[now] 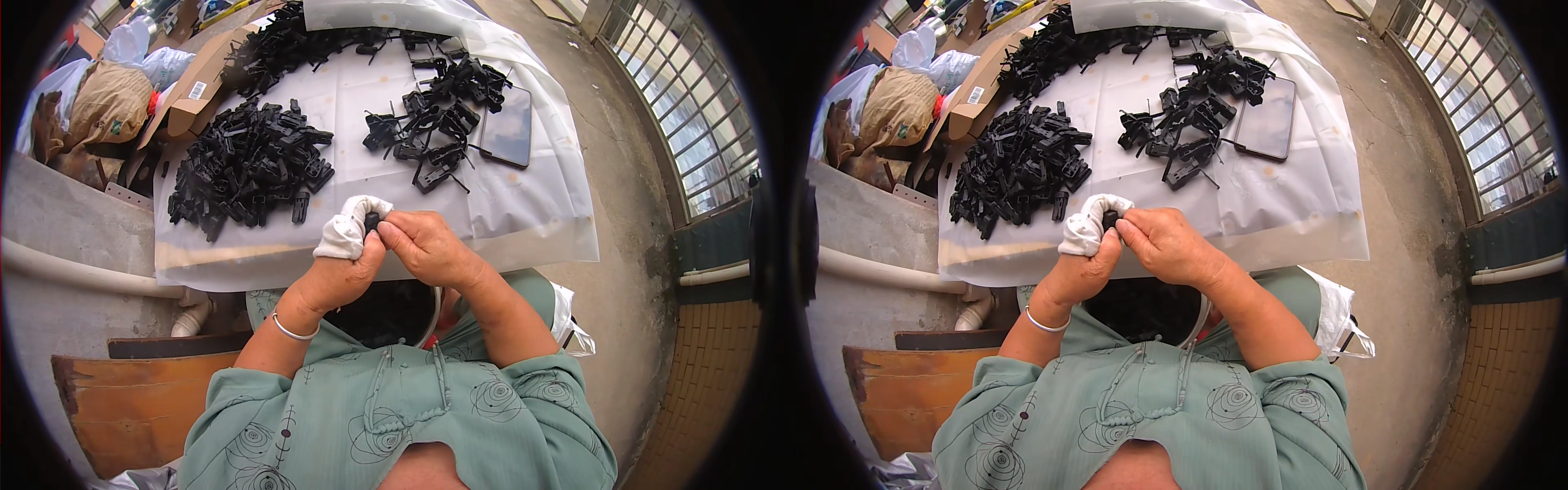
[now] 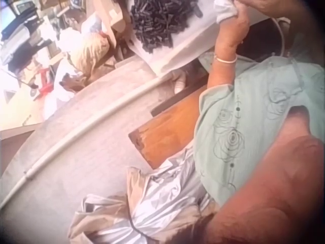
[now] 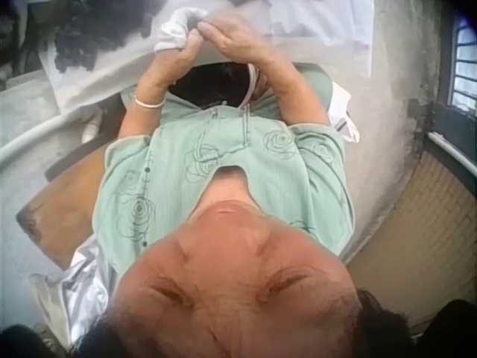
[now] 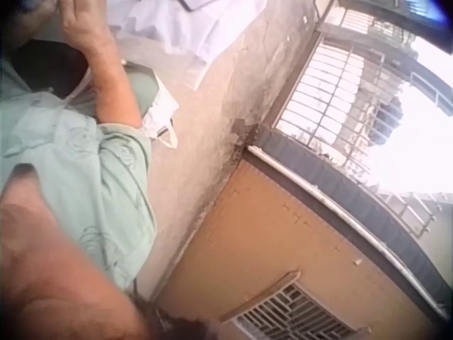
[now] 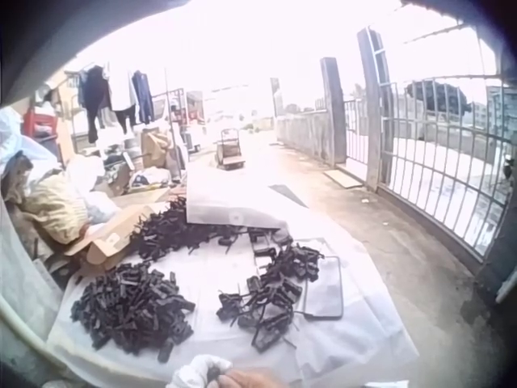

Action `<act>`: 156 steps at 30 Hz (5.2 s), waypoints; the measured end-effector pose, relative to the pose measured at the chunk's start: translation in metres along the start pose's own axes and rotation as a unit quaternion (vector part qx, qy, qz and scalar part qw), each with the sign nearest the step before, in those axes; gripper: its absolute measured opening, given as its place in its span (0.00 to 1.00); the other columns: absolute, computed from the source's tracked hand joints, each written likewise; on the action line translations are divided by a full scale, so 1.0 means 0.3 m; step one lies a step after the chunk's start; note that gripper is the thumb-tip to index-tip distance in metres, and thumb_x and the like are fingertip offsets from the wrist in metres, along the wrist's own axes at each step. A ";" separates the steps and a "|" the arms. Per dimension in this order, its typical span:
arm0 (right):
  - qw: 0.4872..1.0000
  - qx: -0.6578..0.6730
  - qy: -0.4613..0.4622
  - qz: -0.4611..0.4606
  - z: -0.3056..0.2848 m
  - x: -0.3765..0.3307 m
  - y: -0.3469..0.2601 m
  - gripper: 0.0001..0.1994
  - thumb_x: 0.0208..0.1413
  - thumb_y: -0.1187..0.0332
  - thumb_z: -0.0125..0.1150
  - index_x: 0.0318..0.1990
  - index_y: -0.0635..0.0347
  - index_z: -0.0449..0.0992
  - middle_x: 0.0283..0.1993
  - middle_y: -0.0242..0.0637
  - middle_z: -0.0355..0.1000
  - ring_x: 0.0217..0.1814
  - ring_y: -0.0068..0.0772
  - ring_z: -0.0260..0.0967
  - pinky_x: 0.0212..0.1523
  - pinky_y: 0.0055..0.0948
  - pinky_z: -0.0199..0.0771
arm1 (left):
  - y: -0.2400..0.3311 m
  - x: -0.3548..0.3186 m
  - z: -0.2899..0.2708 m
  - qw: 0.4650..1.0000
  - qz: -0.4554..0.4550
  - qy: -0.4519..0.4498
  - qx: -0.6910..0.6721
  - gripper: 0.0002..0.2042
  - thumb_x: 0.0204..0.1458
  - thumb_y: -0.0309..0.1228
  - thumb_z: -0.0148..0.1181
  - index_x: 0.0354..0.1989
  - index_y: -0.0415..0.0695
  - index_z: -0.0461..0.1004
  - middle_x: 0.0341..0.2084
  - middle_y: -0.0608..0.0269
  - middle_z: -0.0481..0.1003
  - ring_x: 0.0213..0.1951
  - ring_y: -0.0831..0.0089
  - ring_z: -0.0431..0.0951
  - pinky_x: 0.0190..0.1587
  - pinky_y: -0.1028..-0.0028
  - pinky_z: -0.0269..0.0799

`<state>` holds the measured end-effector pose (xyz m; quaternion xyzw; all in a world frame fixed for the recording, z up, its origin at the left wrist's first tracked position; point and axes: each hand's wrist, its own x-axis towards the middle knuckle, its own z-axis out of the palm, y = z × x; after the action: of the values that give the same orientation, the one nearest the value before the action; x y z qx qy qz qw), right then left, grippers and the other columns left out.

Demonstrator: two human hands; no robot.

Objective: Cleaning and inspecting small black plastic components using a white cloth on a production table.

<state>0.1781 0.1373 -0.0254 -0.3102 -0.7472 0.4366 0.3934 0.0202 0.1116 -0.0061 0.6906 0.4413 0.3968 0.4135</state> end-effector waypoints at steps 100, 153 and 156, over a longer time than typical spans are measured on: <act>0.986 0.097 0.049 0.128 -0.014 -0.006 -0.012 0.10 0.49 0.67 0.64 0.25 0.62 0.71 0.18 0.19 0.58 0.22 0.11 0.51 0.20 0.17 0.53 | 0.014 -0.005 -0.028 0.991 -0.064 -0.059 -0.101 0.17 0.50 0.23 0.43 0.51 0.38 0.59 0.36 0.64 0.65 0.36 0.83 0.64 0.37 0.83 0.63; 0.996 0.051 -0.025 0.074 -0.014 0.002 -0.019 0.15 0.59 0.64 0.47 0.25 0.63 0.70 0.17 0.31 0.62 0.22 0.20 0.56 0.24 0.24 0.61 | 0.019 0.008 -0.032 0.991 -0.062 -0.053 -0.103 0.11 0.53 0.23 0.49 0.45 0.40 0.64 0.29 0.70 0.67 0.26 0.89 0.63 0.25 0.88 0.58; 0.995 0.077 -0.027 0.061 -0.025 -0.004 -0.022 0.14 0.59 0.64 0.47 0.27 0.63 0.70 0.20 0.32 0.63 0.24 0.20 0.57 0.26 0.24 0.62 | 0.014 0.008 -0.044 0.983 -0.089 -0.051 -0.152 0.11 0.53 0.23 0.49 0.45 0.40 0.64 0.29 0.69 0.67 0.24 0.89 0.63 0.23 0.87 0.57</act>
<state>0.1842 0.1366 -0.0175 -0.3121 -0.7017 0.5237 0.3688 0.0101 0.1156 0.0026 0.5971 0.4139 0.3848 0.5693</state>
